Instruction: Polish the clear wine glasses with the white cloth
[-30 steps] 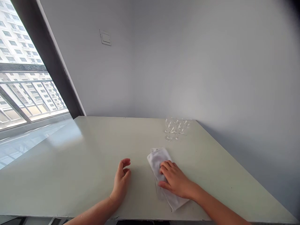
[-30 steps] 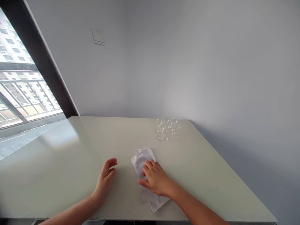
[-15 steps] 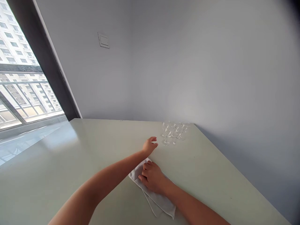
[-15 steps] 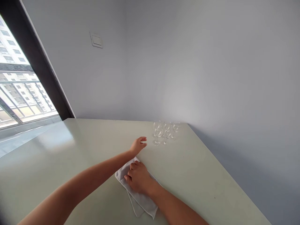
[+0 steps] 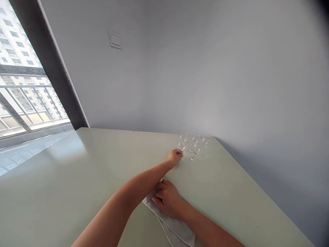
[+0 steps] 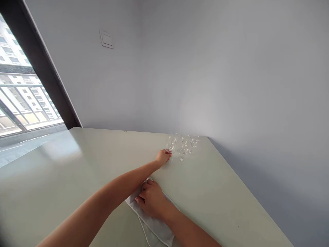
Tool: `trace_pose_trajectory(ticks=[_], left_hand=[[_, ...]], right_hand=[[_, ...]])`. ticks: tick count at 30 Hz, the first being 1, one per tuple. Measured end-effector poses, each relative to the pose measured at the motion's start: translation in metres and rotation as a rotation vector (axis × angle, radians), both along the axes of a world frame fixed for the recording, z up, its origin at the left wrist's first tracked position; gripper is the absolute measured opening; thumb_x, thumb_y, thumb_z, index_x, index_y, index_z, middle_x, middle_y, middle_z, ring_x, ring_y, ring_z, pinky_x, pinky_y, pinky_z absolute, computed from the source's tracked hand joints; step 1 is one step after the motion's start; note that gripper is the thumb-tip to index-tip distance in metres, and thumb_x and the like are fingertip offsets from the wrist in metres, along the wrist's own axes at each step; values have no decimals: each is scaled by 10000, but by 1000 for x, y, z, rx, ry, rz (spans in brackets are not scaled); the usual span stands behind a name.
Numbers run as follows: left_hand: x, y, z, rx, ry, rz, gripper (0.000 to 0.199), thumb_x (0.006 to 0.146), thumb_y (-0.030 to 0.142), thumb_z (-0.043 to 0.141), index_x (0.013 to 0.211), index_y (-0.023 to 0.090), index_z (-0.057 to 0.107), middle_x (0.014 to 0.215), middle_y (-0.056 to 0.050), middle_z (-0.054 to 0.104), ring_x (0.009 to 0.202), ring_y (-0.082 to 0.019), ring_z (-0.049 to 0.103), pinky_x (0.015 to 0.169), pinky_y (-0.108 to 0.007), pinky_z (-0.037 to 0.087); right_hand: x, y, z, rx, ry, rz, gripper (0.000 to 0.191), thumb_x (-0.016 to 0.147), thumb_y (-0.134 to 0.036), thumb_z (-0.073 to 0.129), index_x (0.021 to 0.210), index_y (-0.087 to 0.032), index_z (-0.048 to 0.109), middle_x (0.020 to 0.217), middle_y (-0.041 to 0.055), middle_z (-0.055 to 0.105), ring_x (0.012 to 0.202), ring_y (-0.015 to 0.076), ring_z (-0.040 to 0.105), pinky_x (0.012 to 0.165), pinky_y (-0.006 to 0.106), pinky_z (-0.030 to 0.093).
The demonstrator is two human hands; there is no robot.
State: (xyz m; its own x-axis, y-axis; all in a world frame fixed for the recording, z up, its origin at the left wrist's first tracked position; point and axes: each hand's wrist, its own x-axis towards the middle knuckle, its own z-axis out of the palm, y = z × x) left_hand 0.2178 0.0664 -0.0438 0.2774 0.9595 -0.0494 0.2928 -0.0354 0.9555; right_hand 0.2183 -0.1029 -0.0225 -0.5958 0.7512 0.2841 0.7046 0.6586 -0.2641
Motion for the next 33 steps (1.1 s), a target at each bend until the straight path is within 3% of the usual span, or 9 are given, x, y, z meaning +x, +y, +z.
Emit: trace_pose_trajectory(ticks=[4,14,18,21,24,27,29,31,33], left_hand=[[-52,11,2,38,31,117,193,698,253,568,870,172,603,647,4,577,520,-74,485,544,-199,393],[-268,37,25,39,155,589,92,683,204,550,762,161,569,677,-17,588,573,-105,520,553,-214,385],[-315,36,36,22,161,707,98,676,197,550,768,164,563,723,-33,600,606,-126,533,578,-241,391],[-329,31,43,2,142,759,111,667,183,555,777,166,556,764,-45,600,637,-135,537,594,-250,396],[-327,19,46,11,127,847,272,635,147,570,900,189,524,892,-56,569,730,-155,536,635,-266,399],[-310,0,43,65,122,1024,472,654,134,528,1095,210,379,1140,-104,414,944,-199,478,743,-316,379],[-290,-15,38,109,107,1085,492,691,139,477,1143,202,293,1219,-127,302,1037,-205,414,805,-337,351],[-262,-25,34,147,78,1024,460,711,134,445,1136,207,284,1210,-109,305,1019,-177,419,813,-317,351],[-225,-30,30,162,40,854,428,713,125,446,1111,230,326,1135,-64,396,905,-131,472,754,-268,381]], right_hand=[[0,0,0,-11,-11,-4,279,806,-282,486,571,-185,601,638,18,528,696,150,454,648,283,367],[-1,-1,-1,-24,37,3,322,828,-243,444,518,-175,501,629,0,488,661,131,435,584,265,350],[-1,-2,2,-31,37,7,337,837,-240,424,511,-176,484,619,-1,476,654,130,432,572,259,345],[-1,-2,4,-43,32,11,346,841,-239,416,506,-176,473,615,-3,471,650,129,427,572,255,344],[-1,-2,4,-38,39,9,344,843,-239,414,512,-178,480,622,-2,476,652,127,425,585,256,346],[-1,-1,1,-37,39,6,330,837,-242,431,520,-176,495,627,-1,483,653,124,420,591,253,340],[-1,0,-2,-34,32,6,321,826,-243,453,517,-172,499,631,-1,490,654,122,414,591,251,335],[-2,1,-5,-23,27,1,311,815,-247,475,515,-169,503,636,-1,497,657,121,412,597,252,333],[-2,2,-6,-9,20,-1,300,808,-255,489,521,-170,513,640,-1,503,663,123,415,609,258,334]])
